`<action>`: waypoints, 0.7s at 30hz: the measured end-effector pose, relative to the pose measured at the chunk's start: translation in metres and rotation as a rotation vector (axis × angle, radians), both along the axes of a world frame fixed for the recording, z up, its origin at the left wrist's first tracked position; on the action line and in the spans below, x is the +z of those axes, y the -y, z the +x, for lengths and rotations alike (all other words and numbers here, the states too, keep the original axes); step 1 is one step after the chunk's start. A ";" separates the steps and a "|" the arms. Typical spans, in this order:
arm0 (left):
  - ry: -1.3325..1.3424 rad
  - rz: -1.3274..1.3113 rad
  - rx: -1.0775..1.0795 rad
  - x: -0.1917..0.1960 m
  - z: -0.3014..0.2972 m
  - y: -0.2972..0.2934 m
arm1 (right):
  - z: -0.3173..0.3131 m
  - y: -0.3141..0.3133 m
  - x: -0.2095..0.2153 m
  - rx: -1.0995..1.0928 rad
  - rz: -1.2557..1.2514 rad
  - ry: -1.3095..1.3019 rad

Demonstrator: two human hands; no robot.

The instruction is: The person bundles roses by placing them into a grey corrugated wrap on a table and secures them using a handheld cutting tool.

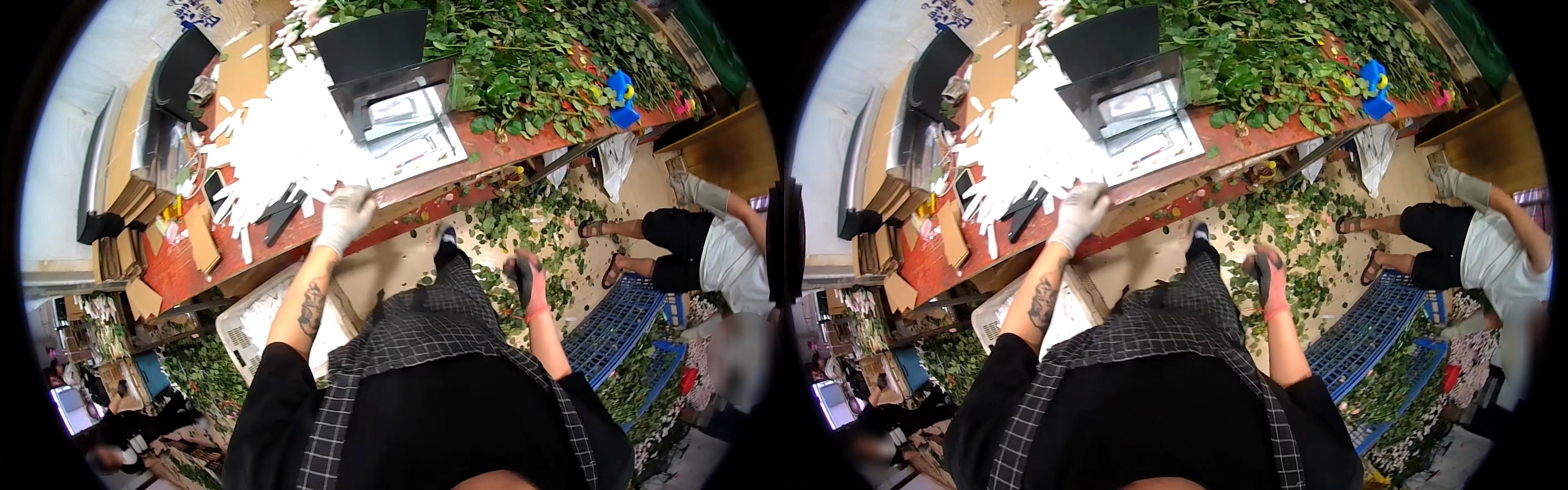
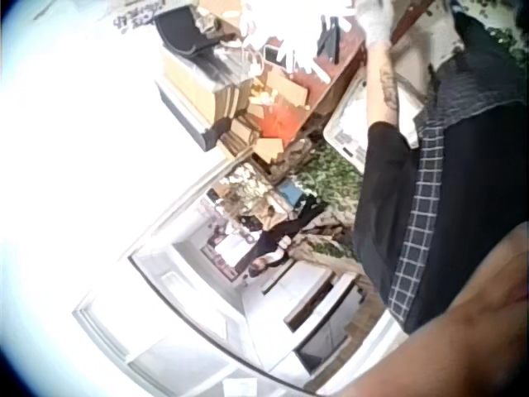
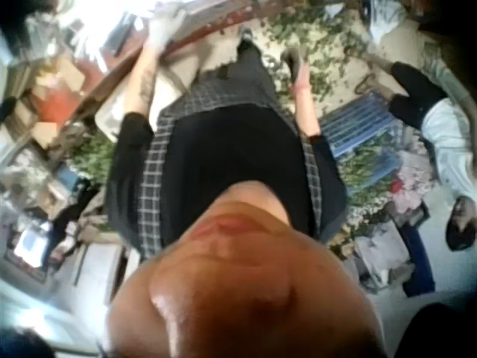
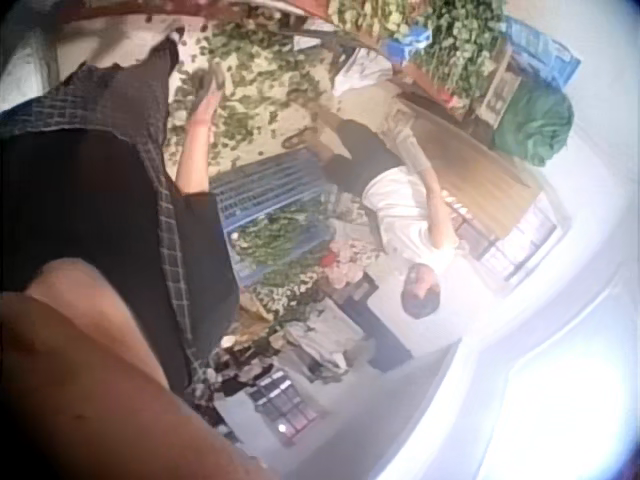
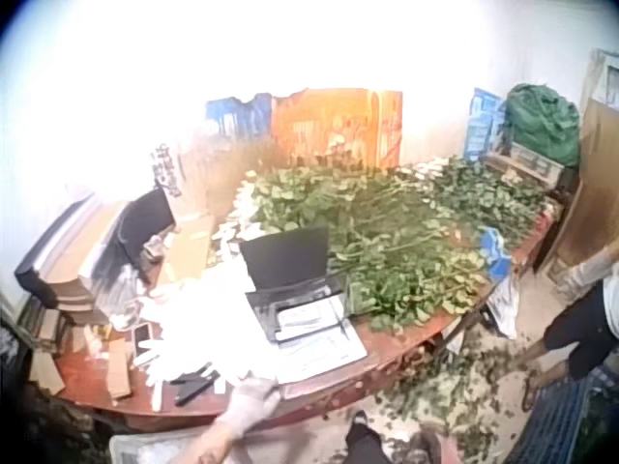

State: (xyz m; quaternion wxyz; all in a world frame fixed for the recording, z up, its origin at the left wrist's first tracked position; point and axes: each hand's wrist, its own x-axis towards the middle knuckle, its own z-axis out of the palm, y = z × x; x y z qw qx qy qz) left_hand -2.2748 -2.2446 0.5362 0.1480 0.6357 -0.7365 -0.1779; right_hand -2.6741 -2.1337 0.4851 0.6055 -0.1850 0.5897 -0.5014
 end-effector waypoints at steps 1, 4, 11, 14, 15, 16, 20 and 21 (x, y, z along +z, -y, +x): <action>-0.061 -0.028 0.069 -0.012 0.006 0.018 | -0.003 0.036 0.012 0.084 -0.108 0.057; -0.196 -0.171 0.190 -0.023 0.038 0.070 | 0.015 0.146 0.082 0.190 -0.312 0.048; -0.626 0.633 0.531 0.121 0.076 0.090 | 0.055 0.340 0.226 0.781 -0.627 -0.067; -0.794 0.639 0.475 0.155 0.082 0.116 | 0.077 0.390 0.248 1.039 -0.596 -0.055; -0.779 0.617 0.445 0.157 0.082 0.126 | 0.093 0.407 0.244 1.218 -0.601 0.010; -0.773 0.599 0.424 0.152 0.077 0.134 | 0.117 0.424 0.232 1.384 -0.727 -0.058; -0.579 0.445 0.129 0.100 0.060 0.172 | 0.207 0.435 0.176 1.737 -1.031 -0.834; -0.469 0.306 -0.020 0.081 0.060 0.177 | 0.228 0.433 0.162 1.847 -0.940 -0.885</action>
